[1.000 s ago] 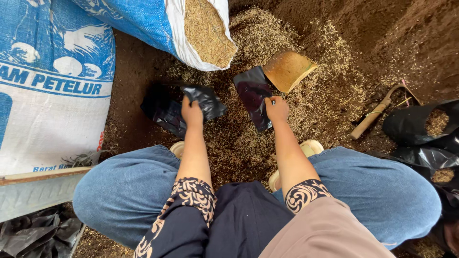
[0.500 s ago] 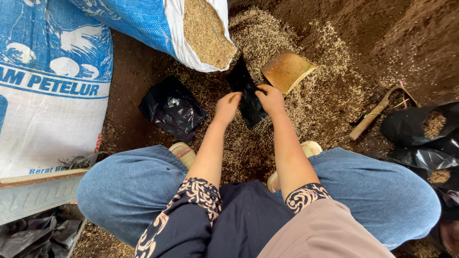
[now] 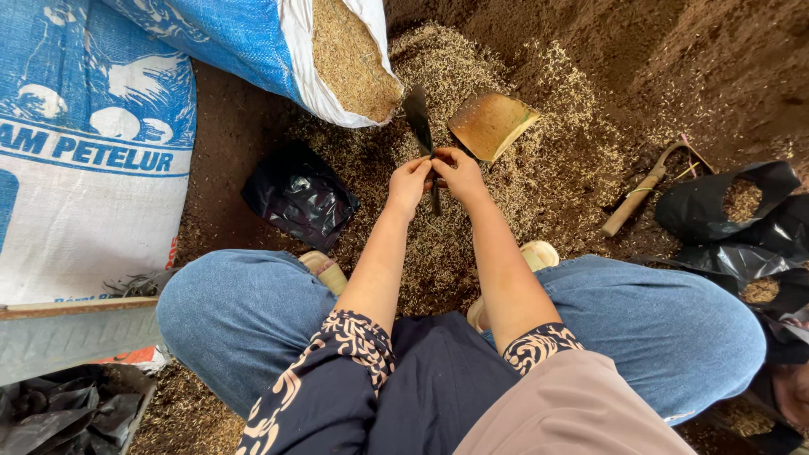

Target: The person scoops grains from a large sack into a small black plastic bag using a scoop. They then fold and seal the top of the bag by hand. This process is repeated for multiple bags.

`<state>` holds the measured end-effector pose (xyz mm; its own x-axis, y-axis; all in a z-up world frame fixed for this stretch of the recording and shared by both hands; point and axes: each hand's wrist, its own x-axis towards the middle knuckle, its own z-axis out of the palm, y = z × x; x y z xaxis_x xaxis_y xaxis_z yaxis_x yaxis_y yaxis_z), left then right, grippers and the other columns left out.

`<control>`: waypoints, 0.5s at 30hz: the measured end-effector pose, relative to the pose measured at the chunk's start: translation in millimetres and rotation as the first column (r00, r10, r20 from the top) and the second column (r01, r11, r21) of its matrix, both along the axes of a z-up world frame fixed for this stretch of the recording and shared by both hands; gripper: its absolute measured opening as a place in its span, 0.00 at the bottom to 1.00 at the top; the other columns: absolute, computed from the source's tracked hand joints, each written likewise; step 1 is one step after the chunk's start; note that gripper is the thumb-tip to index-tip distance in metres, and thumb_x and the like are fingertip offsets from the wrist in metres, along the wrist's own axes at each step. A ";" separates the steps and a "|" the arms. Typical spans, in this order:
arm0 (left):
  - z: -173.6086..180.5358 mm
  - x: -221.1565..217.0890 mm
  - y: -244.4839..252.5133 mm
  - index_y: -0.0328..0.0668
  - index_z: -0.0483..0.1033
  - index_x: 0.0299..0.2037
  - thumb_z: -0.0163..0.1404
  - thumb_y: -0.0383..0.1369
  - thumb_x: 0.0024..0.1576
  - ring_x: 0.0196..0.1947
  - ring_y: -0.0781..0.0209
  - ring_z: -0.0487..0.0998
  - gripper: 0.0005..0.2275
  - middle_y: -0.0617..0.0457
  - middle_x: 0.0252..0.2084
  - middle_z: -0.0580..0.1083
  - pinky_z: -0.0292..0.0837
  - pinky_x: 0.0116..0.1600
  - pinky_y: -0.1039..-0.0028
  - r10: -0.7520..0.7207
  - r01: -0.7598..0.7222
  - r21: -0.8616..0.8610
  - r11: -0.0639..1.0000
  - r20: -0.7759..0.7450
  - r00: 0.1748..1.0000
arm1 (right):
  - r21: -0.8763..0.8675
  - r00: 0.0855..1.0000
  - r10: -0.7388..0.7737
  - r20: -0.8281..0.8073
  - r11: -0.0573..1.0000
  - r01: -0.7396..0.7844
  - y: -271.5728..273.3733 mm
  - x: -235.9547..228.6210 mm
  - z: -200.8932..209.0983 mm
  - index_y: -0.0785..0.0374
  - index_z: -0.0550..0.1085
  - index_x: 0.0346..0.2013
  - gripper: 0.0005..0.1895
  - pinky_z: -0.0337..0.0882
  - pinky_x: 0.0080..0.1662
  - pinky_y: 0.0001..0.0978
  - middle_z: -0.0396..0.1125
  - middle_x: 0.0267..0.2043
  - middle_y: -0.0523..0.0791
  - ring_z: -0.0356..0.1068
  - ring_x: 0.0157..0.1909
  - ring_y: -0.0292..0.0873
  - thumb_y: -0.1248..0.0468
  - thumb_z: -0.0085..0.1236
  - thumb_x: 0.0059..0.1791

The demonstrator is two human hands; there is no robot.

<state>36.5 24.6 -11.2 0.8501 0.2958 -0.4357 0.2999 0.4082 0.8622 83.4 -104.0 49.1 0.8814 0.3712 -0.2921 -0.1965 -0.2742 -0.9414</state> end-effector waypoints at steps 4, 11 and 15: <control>-0.5 -7.6 9.2 0.39 0.80 0.54 0.52 0.34 0.64 0.41 0.68 0.79 0.12 0.56 0.44 0.78 0.78 0.45 0.77 0.024 -0.017 -0.143 0.990 0.046 0.999 | 0.021 0.995 -0.021 -0.100 1.000 0.023 -1.0 -3.9 2.6 0.60 0.73 0.58 0.22 0.76 0.46 0.35 0.72 0.49 0.41 0.73 0.48 0.38 0.55 0.56 0.52; 4.6 -13.4 8.6 0.36 0.79 0.50 0.51 0.32 0.63 0.39 0.64 0.81 0.10 0.52 0.42 0.79 0.79 0.43 0.74 0.035 -0.031 -0.102 0.994 0.046 0.998 | 0.016 0.999 0.026 0.029 1.000 -0.026 -0.2 -8.8 -7.2 0.63 0.76 0.56 0.24 0.72 0.49 0.31 0.74 0.49 0.43 0.72 0.48 0.36 0.51 0.63 0.51; 7.5 -17.3 6.5 0.33 0.77 0.50 0.50 0.30 0.63 0.38 0.62 0.83 0.10 0.50 0.41 0.79 0.82 0.43 0.72 0.071 -0.072 0.040 0.997 0.007 0.997 | -0.053 0.996 0.007 0.086 0.999 -0.003 -1.2 -4.5 -28.0 0.66 0.81 0.48 0.21 0.71 0.43 0.33 0.77 0.41 0.47 0.71 0.40 0.39 0.52 0.61 0.52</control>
